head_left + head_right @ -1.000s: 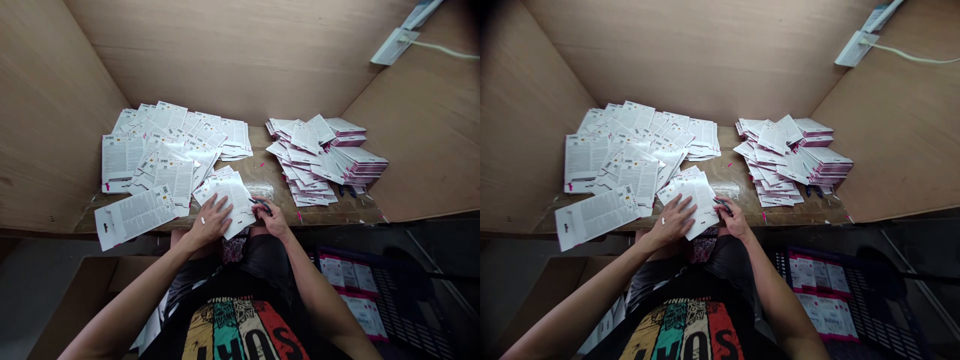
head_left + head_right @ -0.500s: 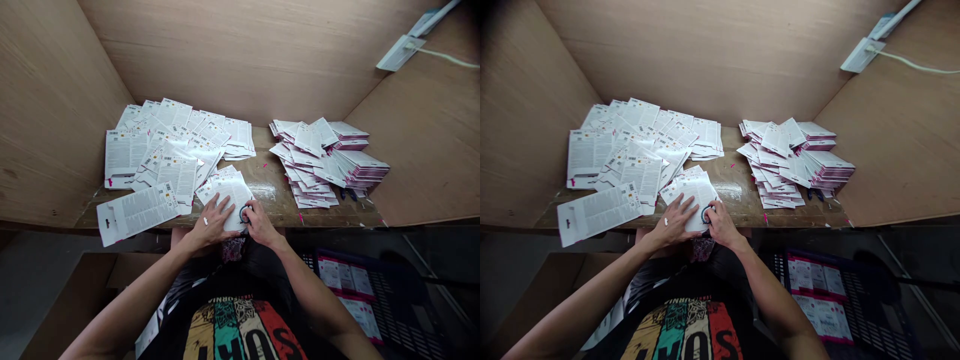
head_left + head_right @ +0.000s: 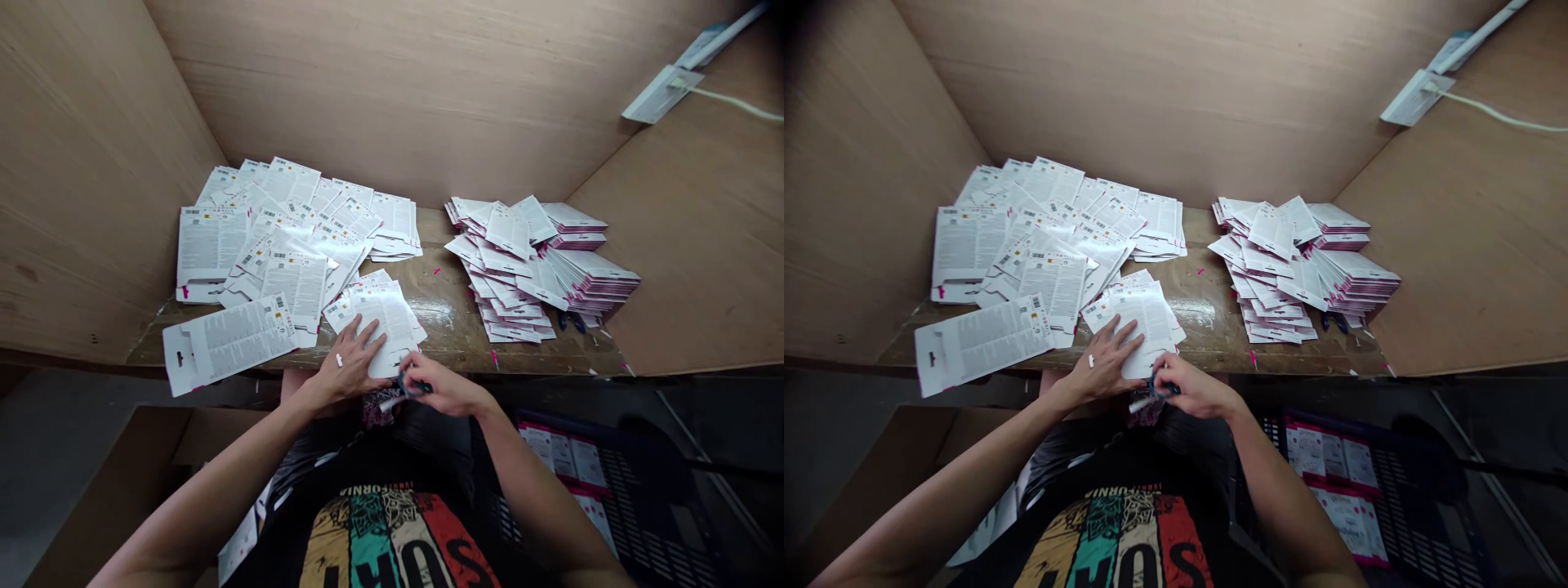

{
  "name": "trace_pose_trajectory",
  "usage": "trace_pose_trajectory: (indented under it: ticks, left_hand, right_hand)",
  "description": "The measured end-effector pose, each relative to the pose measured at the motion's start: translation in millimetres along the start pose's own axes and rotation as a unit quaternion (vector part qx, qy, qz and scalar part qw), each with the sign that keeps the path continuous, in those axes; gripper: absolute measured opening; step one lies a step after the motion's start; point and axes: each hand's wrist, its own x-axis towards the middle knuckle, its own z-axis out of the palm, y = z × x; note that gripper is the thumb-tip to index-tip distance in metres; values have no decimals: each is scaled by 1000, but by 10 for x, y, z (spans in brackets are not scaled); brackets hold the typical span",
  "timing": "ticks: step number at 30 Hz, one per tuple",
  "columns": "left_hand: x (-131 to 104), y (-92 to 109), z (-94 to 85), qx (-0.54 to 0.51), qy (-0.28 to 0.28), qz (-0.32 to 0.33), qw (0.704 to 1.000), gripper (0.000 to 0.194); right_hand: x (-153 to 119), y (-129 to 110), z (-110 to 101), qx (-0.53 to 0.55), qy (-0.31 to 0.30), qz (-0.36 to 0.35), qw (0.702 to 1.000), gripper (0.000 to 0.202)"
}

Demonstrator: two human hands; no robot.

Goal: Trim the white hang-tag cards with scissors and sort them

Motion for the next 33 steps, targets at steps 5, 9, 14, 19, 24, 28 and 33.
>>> trace_pose_trajectory:
  ticks: [5,9,14,19,24,28,33]
  left_hand:
    - [-12,-31,-5,-24,13,5,1000,88]
    - [30,-54,39,-31,33,1,999,55]
    - [30,-46,73,-21,51,-6,998,40]
    - [-95,42,99,-10,43,38,998,50]
    - [-141,75,198,-27,92,37,995,58]
    - [-113,90,171,-21,115,-8,993,81]
    - [-44,74,99,0,35,-17,999,66]
  right_hand:
    - [-148,114,-77,-72,139,24,987,22]
    - [101,415,145,-110,210,44,971,24]
    - [328,454,349,-171,287,170,927,25]
    - [292,313,386,-196,321,253,891,33]
    - [328,244,451,-119,374,236,889,21]
    - [436,303,116,10,406,175,897,18]
    - [411,602,-1305,-33,532,216,818,15]
